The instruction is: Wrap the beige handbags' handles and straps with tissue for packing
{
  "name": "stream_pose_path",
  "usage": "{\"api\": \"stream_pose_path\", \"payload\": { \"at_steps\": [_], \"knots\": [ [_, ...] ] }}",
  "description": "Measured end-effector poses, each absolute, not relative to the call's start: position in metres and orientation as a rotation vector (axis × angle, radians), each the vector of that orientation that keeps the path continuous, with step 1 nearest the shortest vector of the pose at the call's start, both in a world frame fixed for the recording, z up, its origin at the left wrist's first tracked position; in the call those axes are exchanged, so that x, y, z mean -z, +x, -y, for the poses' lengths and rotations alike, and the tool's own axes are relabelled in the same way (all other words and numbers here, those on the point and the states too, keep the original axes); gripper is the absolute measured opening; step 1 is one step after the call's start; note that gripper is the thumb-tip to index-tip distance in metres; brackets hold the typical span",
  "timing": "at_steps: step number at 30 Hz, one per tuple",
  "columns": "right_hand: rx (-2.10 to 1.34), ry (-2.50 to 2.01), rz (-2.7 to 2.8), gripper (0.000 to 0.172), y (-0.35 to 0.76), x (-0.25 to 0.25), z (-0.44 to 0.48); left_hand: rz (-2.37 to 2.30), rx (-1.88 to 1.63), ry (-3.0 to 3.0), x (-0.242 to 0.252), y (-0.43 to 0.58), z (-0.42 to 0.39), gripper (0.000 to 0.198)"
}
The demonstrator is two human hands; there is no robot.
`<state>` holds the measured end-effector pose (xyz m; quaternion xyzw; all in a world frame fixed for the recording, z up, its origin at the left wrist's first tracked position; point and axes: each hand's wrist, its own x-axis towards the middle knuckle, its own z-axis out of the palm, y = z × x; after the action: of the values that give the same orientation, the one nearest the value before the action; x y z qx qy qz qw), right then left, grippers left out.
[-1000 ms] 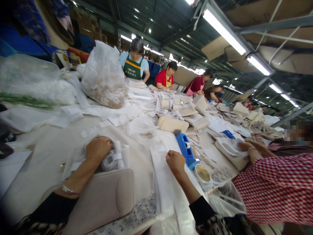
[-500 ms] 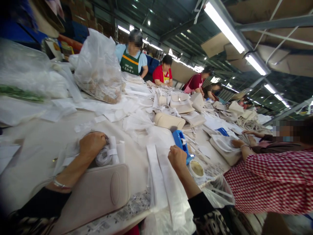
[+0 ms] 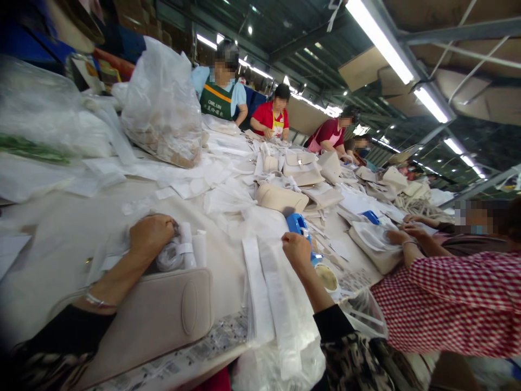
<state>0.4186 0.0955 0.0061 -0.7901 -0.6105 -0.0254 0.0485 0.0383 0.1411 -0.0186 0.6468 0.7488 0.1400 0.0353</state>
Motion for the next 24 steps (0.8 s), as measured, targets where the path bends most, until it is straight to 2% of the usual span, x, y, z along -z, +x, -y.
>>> {"api": "stream_pose_path", "payload": {
  "at_steps": [7, 10, 14, 19, 21, 24],
  "knots": [
    [-0.077, -2.488, 1.976, 0.022, 0.429, 0.000, -0.098, -2.293, -0.469, 2.037, 0.020, 0.035, -0.140, 0.040],
    [0.018, -2.481, 2.013, 0.027, 0.423, -0.001, -0.103, -2.304, -0.472, 2.035, 0.021, 0.034, -0.141, 0.040],
    [0.182, -2.170, 2.172, 0.041, 0.378, -0.007, -0.137, -2.303, -0.450, 2.037, 0.020, 0.035, -0.141, 0.040],
    [0.304, -1.542, 2.660, 0.038, 0.303, 0.020, -0.208, -2.281, -0.401, 2.064, 0.015, 0.034, -0.139, 0.039],
    [0.343, -1.472, 2.734, 0.036, 0.292, 0.041, -0.238, -2.278, -0.393, 2.069, 0.016, 0.033, -0.140, 0.039],
    [0.365, -1.612, 2.632, 0.041, 0.298, 0.067, -0.279, -2.285, -0.362, 2.060, 0.021, 0.031, -0.142, 0.038]
  ]
}}
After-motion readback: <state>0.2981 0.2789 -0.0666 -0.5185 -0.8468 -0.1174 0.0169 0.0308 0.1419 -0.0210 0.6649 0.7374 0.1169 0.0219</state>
